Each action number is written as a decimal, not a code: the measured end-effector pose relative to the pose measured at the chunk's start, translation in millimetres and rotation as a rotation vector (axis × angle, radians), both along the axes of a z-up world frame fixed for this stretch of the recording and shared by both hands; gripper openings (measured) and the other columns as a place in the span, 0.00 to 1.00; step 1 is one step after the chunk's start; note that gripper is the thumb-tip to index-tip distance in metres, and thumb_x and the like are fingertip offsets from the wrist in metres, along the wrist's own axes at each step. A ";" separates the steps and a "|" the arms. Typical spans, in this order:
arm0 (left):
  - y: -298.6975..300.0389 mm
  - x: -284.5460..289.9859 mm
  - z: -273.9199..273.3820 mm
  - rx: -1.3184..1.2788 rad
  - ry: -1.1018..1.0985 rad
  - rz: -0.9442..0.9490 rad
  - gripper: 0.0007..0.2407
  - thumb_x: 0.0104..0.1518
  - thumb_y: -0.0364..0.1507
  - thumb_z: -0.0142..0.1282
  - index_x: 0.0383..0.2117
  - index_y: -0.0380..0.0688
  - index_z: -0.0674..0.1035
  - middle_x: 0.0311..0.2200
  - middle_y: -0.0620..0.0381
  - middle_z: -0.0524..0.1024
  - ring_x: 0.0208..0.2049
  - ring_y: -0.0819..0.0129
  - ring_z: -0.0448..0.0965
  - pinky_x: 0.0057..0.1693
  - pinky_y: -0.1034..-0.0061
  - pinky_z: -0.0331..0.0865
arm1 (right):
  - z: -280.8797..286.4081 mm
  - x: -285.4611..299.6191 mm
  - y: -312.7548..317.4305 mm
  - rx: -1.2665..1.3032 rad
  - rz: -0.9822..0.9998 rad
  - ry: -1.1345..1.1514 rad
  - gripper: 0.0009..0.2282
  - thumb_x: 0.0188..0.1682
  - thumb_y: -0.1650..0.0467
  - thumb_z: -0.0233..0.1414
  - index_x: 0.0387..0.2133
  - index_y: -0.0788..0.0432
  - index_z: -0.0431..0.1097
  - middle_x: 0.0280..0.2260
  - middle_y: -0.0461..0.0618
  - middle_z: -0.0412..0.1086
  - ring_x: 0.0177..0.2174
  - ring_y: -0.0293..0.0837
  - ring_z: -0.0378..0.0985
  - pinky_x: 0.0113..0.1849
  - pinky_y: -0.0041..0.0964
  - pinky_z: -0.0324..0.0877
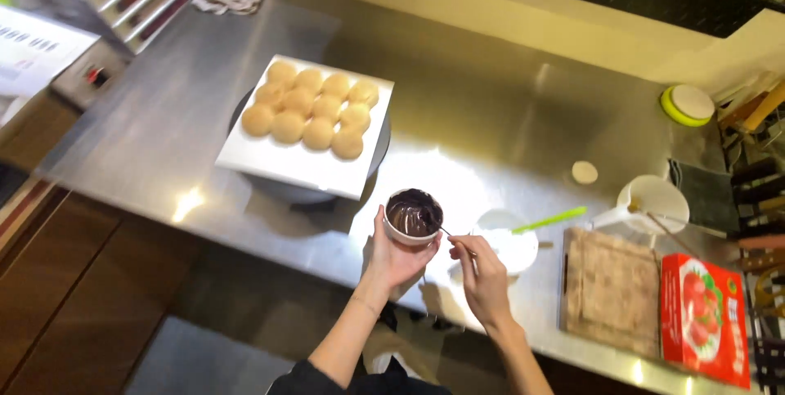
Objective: The person takes melted chocolate, applies it to a series of pastries on a tray using a spoon, and then uses a hand blender to mix ingredients in a bowl.
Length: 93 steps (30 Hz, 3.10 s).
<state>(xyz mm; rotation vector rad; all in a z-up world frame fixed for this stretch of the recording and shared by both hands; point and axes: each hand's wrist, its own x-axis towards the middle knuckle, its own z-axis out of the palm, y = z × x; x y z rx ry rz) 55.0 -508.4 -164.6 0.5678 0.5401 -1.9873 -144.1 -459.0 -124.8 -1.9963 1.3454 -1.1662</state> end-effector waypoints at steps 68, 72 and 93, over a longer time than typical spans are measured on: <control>-297.3 378.5 149.2 -0.911 -1.991 -0.904 0.23 0.50 0.44 0.78 0.51 0.56 0.84 0.55 0.61 0.79 0.48 0.68 0.81 0.56 0.69 0.76 | 70.9 210.3 -188.5 0.219 -0.653 -1.632 0.09 0.67 0.69 0.57 0.49 0.66 0.76 0.42 0.58 0.76 0.38 0.39 0.80 0.42 0.22 0.80; -300.7 402.2 148.5 -0.660 -1.448 -0.588 0.24 0.50 0.36 0.78 0.55 0.49 0.85 0.55 0.60 0.85 0.56 0.63 0.84 0.61 0.71 0.78 | 81.0 301.0 -214.6 0.065 -0.520 -1.075 0.12 0.71 0.69 0.49 0.44 0.66 0.75 0.35 0.66 0.79 0.32 0.52 0.84 0.39 0.37 0.81; -284.1 443.1 88.5 -0.616 -0.860 -0.045 0.21 0.73 0.41 0.61 0.66 0.41 0.81 0.49 0.47 0.82 0.46 0.51 0.92 0.58 0.58 0.89 | 47.5 353.0 -227.2 -0.230 -0.055 0.050 0.09 0.65 0.74 0.52 0.45 0.56 0.83 0.36 0.47 0.85 0.33 0.49 0.90 0.40 0.41 0.85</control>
